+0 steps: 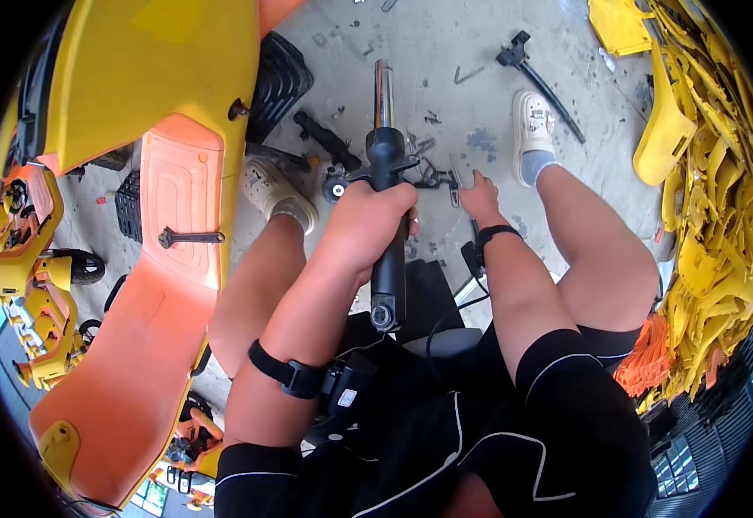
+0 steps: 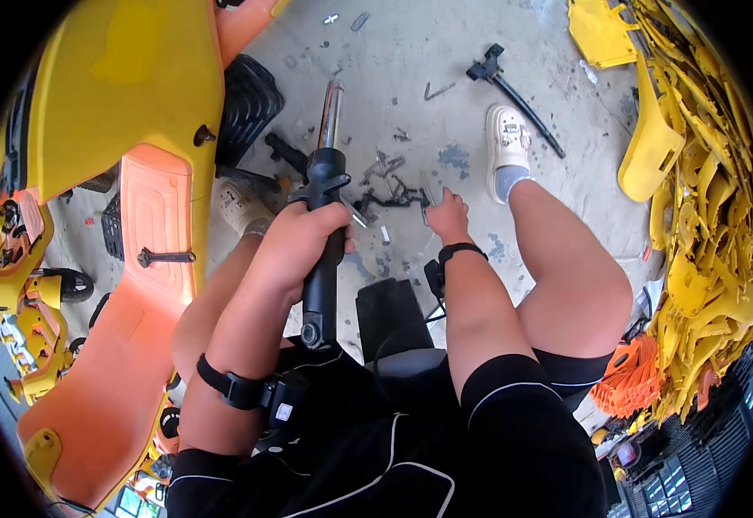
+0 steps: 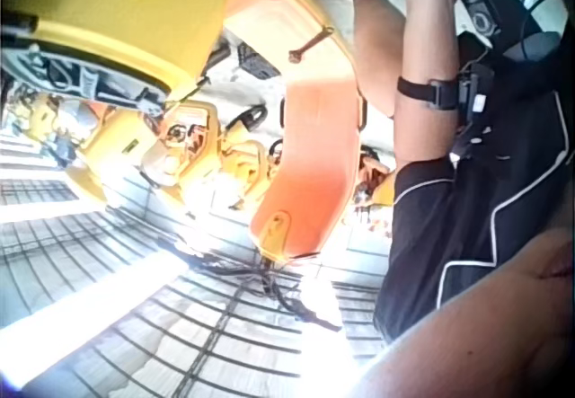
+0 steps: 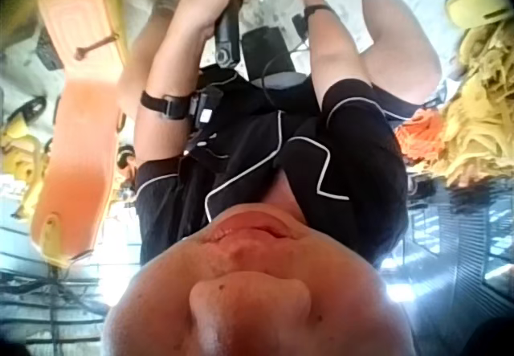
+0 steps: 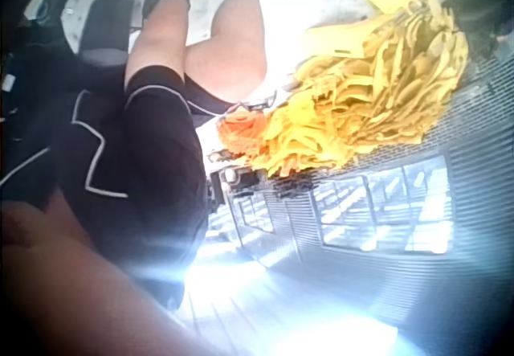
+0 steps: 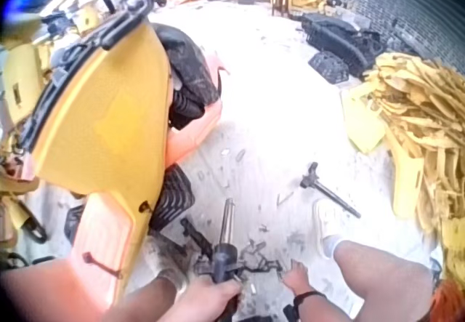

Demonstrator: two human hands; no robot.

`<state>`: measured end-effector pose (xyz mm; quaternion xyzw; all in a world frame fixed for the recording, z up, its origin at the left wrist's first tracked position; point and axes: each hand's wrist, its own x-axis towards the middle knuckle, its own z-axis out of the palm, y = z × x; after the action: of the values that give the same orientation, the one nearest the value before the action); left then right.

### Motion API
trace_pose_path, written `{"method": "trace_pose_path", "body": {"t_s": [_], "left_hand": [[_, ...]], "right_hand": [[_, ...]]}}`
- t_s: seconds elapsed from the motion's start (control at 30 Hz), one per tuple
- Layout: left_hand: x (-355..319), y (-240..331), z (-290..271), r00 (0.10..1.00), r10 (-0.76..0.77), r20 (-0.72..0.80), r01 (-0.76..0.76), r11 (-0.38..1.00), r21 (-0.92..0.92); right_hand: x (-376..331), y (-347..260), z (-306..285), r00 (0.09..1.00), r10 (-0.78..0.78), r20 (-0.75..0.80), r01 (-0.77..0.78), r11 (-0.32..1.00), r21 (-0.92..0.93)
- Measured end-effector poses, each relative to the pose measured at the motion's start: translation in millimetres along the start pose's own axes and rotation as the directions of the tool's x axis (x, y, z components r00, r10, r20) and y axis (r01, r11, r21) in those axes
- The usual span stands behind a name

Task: The person sits on the floor and assembles a scooter handlebar assembly. They insert a metal tube into a black plastic housing, attach a handlebar clamp, and use a wrench to tighten the bolts. They then attach rubber grips to the handlebar ends.

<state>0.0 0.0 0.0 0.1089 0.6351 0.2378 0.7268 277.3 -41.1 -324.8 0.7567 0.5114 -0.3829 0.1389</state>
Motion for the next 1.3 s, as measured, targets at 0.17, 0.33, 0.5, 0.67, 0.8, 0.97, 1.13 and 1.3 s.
{"method": "trace_pose_path", "body": {"t_s": [0.17, 0.33, 0.5, 0.67, 0.8, 0.97, 1.13, 1.3], "left_hand": [[8.4, -13.3, 10.8, 0.994, -0.105, 0.018, 0.106, 0.987, -0.121], [9.1, -16.6, 8.3, 0.985, -0.166, 0.041, 0.169, 0.981, -0.100], [12.0, -22.7, 9.3, 0.987, -0.159, 0.037, 0.161, 0.985, -0.060], [12.3, -24.1, 11.9, 0.987, -0.157, 0.017, 0.158, 0.986, -0.051], [10.5, -25.2, 12.1, 0.987, -0.158, -0.019, 0.156, 0.985, -0.074], [7.0, -25.4, 12.4, 0.976, -0.192, -0.099, 0.192, 0.981, -0.003], [4.8, -25.0, 12.1, 0.966, -0.196, -0.168, 0.210, 0.975, 0.068], [7.4, -31.2, 1.6, 0.960, -0.225, -0.169, 0.235, 0.971, 0.040]], "right_hand": [[4.9, 17.9, 19.6, 1.000, 0.013, -0.024, -0.013, 1.000, -0.011], [-4.3, -11.5, 17.9, 0.999, 0.038, -0.016, -0.037, 0.998, 0.047], [-1.0, -17.8, 22.7, 0.999, 0.043, -0.027, -0.041, 0.997, 0.067], [-6.4, -17.9, 14.1, 0.997, 0.078, -0.021, -0.077, 0.997, 0.032], [-9.3, -11.3, 18.4, 0.989, 0.106, -0.101, -0.112, 0.993, -0.049], [-6.8, -1.4, 24.4, 0.995, 0.040, -0.087, -0.047, 0.995, -0.087], [0.2, -1.6, 39.1, 0.993, -0.015, -0.119, -0.006, 0.985, -0.174], [8.1, 7.0, 50.6, 0.980, -0.130, -0.148, 0.079, 0.948, -0.308]]}}
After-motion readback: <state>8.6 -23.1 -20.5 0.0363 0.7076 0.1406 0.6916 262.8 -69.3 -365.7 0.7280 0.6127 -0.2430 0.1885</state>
